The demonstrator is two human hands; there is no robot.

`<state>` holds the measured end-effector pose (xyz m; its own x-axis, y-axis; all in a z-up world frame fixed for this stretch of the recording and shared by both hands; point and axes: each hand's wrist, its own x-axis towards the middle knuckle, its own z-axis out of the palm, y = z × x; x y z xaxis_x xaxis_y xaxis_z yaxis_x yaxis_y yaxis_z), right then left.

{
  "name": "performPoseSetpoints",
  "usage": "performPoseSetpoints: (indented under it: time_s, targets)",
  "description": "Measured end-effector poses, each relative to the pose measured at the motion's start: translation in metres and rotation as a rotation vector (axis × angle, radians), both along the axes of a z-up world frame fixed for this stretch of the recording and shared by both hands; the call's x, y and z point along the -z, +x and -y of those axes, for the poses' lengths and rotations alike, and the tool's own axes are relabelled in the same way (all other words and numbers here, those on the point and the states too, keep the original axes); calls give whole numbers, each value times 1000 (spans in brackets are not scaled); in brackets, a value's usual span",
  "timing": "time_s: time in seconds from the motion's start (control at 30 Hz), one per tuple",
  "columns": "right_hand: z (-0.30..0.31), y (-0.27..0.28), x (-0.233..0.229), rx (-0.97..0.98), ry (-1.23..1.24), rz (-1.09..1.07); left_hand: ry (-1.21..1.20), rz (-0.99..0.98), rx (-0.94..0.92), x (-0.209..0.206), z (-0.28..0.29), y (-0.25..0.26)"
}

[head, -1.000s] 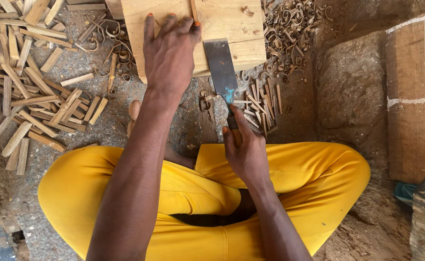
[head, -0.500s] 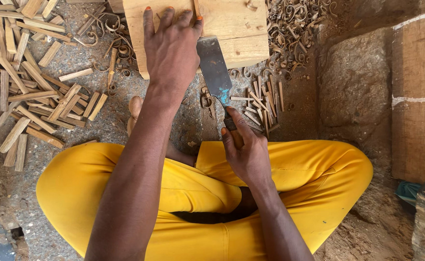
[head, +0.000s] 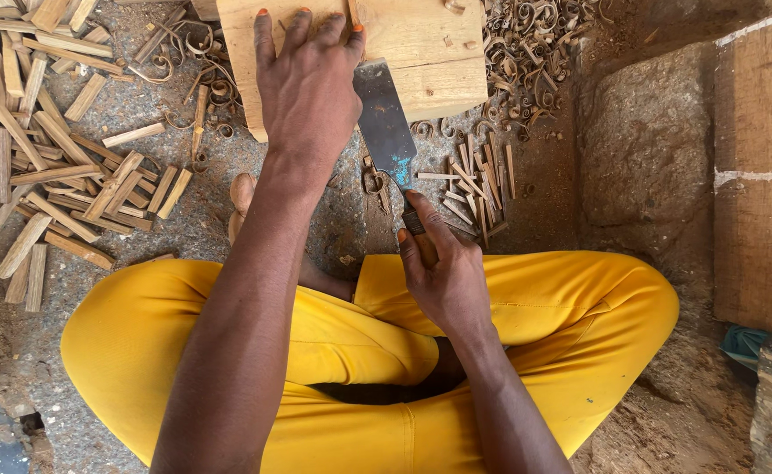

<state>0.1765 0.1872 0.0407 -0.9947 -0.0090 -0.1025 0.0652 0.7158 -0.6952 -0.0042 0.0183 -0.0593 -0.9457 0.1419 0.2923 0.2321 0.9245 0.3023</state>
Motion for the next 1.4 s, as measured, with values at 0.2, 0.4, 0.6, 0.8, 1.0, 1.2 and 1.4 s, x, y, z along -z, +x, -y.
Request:
performPoseSetpoints:
  time_s: [0.2,0.4,0.6,0.8,1.0,1.2,1.4]
  targets:
    - [3,-3,-6,24,28,105,-8,17,-2,-5,-1,1]
    - [9,-5,-8,-26,5,10,33,109,31,-44,-7,7]
    - [11,-8,-2,3,20,64,-282,288,187,-64,-40,58]
    - [21,-31,11,-23,29,-26,-208,227,145,-32,-46,49]
    - [37,-76,36,-52,-39,-147,-54,33,110,-22,-25,3]
    - [46,-79,27,-41,63,-72,90,243,100,-45,-16,11]
    - [18,-68,1,320,-302,209,277,113,-30,-72,11,11]
